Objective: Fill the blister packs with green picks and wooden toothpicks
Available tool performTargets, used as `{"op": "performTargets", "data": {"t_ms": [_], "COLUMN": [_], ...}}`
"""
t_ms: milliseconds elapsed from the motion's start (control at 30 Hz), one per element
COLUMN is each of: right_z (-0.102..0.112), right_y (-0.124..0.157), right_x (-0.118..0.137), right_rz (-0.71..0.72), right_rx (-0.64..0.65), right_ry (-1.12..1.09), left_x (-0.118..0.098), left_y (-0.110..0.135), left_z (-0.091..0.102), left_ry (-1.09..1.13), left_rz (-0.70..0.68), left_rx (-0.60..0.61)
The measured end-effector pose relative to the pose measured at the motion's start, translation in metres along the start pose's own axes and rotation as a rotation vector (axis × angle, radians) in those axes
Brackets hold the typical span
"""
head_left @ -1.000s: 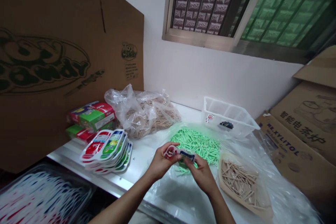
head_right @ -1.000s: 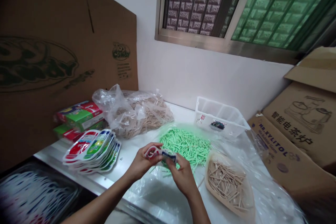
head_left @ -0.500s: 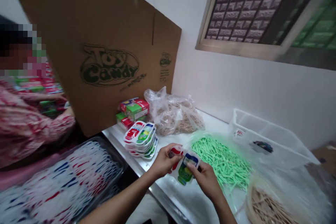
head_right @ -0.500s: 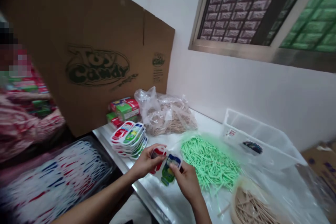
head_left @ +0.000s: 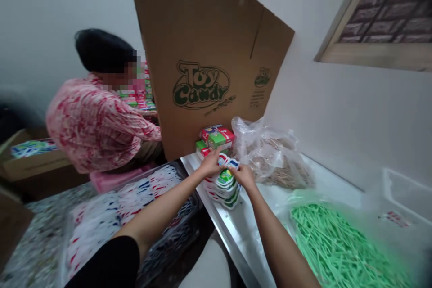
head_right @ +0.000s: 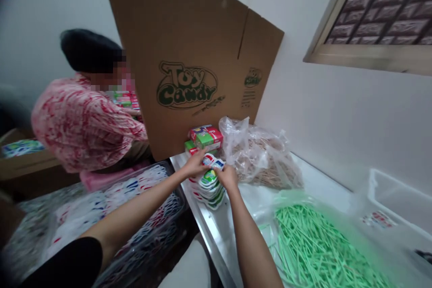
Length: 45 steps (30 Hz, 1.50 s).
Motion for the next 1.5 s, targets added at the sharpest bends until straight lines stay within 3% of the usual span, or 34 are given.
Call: {"op": "performTargets", "data": {"t_ms": [67, 167, 300, 333, 367, 433, 500, 567, 667, 767, 900, 1067, 1333, 1500], "right_z": [-0.001, 0.005, 0.021, 0.026, 0.032, 0.040, 0.041, 0.028, -0.017, -0.071, -0.134, -0.188, -0.246, -0.270], "right_y": [-0.001, 0.001, 0.008, 0.013, 0.020, 0.041, 0.068, 0.098, 0.139, 0.170, 0.202, 0.225, 0.233, 0.243], "right_x": [-0.004, -0.008, -0.014, -0.016, -0.017, -0.018, -0.013, -0.003, 0.013, 0.024, 0.024, 0.021, 0.047, 0.053], "right_rz": [-0.004, 0.020, 0.079, 0.092, 0.086, 0.066, 0.101, 0.172, 0.319, 0.420, 0.527, 0.626, 0.825, 0.896], "right_rx": [0.066, 0.123, 0.125, 0.058, 0.014, -0.078, -0.107, 0.002, 0.314, 0.505, 0.641, 0.733, 0.779, 0.832], "right_ry": [0.036, 0.075, 0.121, 0.158, 0.204, 0.264, 0.234, 0.151, 0.005, -0.048, 0.040, 0.166, 0.259, 0.364], "left_x": [0.005, -0.004, -0.022, -0.024, -0.023, -0.013, 0.007, 0.035, 0.076, 0.103, 0.116, 0.117, 0.116, 0.135], "left_y": [0.012, 0.040, 0.096, 0.115, 0.136, 0.184, 0.235, 0.285, 0.347, 0.387, 0.406, 0.412, 0.416, 0.401], "left_z": [-0.004, -0.005, -0.004, -0.002, 0.002, 0.016, 0.042, 0.077, 0.121, 0.138, 0.130, 0.125, 0.123, 0.115], "left_ry": [-0.025, -0.074, -0.131, -0.138, -0.161, -0.262, -0.311, -0.371, -0.464, -0.506, -0.529, -0.499, -0.375, -0.282], "left_rz": [0.010, 0.044, 0.114, 0.143, 0.187, 0.320, 0.417, 0.538, 0.733, 0.859, 0.913, 0.923, 0.876, 0.958], "left_rx": [-0.014, -0.093, -0.301, -0.353, -0.355, -0.197, -0.117, -0.065, 0.035, 0.146, 0.171, 0.142, 0.238, 0.362]}}
Point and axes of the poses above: each hand's wrist, its own y-axis away from the middle knuckle, its own z-axis out of the back of the hand, x = y × z, the point moved 1 cm from there along -y, towards the middle knuckle, and after that the axes turned 7 degrees about -x, right-handed, at the moved point
